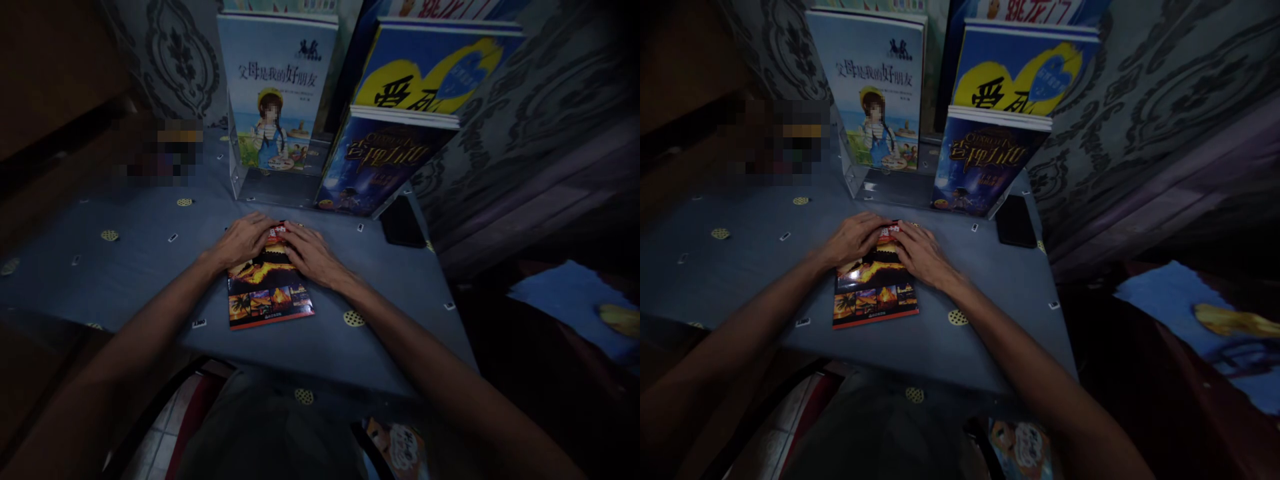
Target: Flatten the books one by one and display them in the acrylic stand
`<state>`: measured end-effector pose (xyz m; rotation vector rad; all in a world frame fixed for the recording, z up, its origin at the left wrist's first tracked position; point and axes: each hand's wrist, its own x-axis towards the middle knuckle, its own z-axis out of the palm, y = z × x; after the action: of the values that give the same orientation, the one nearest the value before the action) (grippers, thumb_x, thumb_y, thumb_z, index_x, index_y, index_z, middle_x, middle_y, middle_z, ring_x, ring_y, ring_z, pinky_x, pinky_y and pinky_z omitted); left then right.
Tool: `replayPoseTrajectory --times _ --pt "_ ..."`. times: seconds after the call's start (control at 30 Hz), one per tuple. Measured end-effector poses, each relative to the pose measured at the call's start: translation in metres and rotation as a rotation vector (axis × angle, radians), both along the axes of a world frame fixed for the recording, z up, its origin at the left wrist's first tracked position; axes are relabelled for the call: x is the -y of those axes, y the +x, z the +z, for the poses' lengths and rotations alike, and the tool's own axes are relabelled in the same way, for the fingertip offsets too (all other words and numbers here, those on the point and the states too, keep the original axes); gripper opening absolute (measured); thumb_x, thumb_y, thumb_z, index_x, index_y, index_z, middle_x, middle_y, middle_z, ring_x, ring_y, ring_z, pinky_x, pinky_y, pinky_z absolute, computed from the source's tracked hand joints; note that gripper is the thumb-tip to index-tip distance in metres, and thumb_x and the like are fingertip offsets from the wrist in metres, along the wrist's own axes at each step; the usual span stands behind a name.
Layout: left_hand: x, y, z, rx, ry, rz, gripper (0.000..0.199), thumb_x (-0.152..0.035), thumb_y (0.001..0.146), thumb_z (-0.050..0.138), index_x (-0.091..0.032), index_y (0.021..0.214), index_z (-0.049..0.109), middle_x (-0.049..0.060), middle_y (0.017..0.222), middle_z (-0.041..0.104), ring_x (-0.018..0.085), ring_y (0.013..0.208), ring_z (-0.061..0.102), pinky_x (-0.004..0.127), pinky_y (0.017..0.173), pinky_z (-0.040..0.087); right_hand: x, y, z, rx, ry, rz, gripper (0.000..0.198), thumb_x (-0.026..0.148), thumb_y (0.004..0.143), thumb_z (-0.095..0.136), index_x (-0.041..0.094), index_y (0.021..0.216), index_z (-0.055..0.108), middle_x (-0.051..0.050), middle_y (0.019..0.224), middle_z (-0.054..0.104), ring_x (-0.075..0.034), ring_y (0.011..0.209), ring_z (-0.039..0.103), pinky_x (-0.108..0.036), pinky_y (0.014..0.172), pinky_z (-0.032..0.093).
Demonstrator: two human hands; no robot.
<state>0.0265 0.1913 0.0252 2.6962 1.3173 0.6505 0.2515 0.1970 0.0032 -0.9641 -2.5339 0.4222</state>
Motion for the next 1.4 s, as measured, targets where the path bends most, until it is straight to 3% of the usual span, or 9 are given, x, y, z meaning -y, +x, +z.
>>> replayPoseTrajectory --times 0.27,0.53,0.9,1.1,1.2,1.4 --pt "0.001 0.001 0.0 -0.005 -0.01 0.02 0.036 -0.022 0.099 0.038 -0.016 0.125 0.062 0.012 0.112 0.07 0.025 0.105 0.063 0.043 0.097 0.05 -0.018 -0.007 -0.002 0.014 -0.019 -0.023 0.048 0.036 0.101 0.045 0.02 0.146 0.051 -0.012 0.157 0.045 -0.027 0.146 0.04 -0.053 0.119 0.031" --pt "-0.002 -0.001 -0.001 -0.008 0.006 0.03 0.034 -0.023 0.1 0.037 -0.014 0.122 0.061 0.013 0.111 0.068 0.025 0.104 0.061 0.042 0.098 0.049 -0.015 -0.008 -0.001 0.013 0.0 -0.036 0.047 0.034 0.101 0.044 0.019 0.144 0.053 -0.013 0.156 0.047 -0.026 0.145 0.042 -0.052 0.118 0.033" --pt "-0.01 -0.024 0.004 -0.112 0.013 0.213 0.031 -0.021 0.096 0.039 -0.016 0.11 0.067 0.012 0.101 0.067 0.027 0.1 0.06 0.043 0.093 0.049 -0.002 -0.003 0.002 0.048 0.014 -0.043 0.05 0.038 0.102 0.042 0.017 0.146 0.05 -0.015 0.159 0.04 -0.028 0.148 0.037 -0.055 0.12 0.031" --pt "-0.001 -0.028 0.018 -0.256 0.006 0.493 0.031 -0.031 0.098 0.039 -0.019 0.096 0.068 0.013 0.099 0.07 0.028 0.093 0.065 0.037 0.076 0.048 0.014 0.005 0.003 0.059 0.02 -0.057 0.051 0.038 0.101 0.045 0.02 0.148 0.048 -0.016 0.159 0.04 -0.031 0.148 0.037 -0.057 0.119 0.031" --pt "0.002 -0.028 0.025 -0.287 -0.064 0.592 0.034 -0.034 0.099 0.038 -0.019 0.094 0.068 0.014 0.097 0.073 0.029 0.088 0.068 0.038 0.073 0.046 0.022 0.008 0.004 0.079 0.006 -0.057 0.057 0.048 0.099 0.05 0.018 0.148 0.048 -0.018 0.16 0.037 -0.033 0.149 0.034 -0.058 0.12 0.03" --pt "0.005 -0.025 0.028 -0.332 -0.089 0.622 0.039 -0.039 0.1 0.037 -0.019 0.091 0.069 0.015 0.091 0.075 0.029 0.084 0.07 0.036 0.071 0.045 0.03 0.013 0.001 0.093 -0.002 -0.028 0.075 0.063 0.092 0.056 0.02 0.153 0.041 -0.018 0.161 0.035 -0.035 0.15 0.031 -0.062 0.121 0.026"
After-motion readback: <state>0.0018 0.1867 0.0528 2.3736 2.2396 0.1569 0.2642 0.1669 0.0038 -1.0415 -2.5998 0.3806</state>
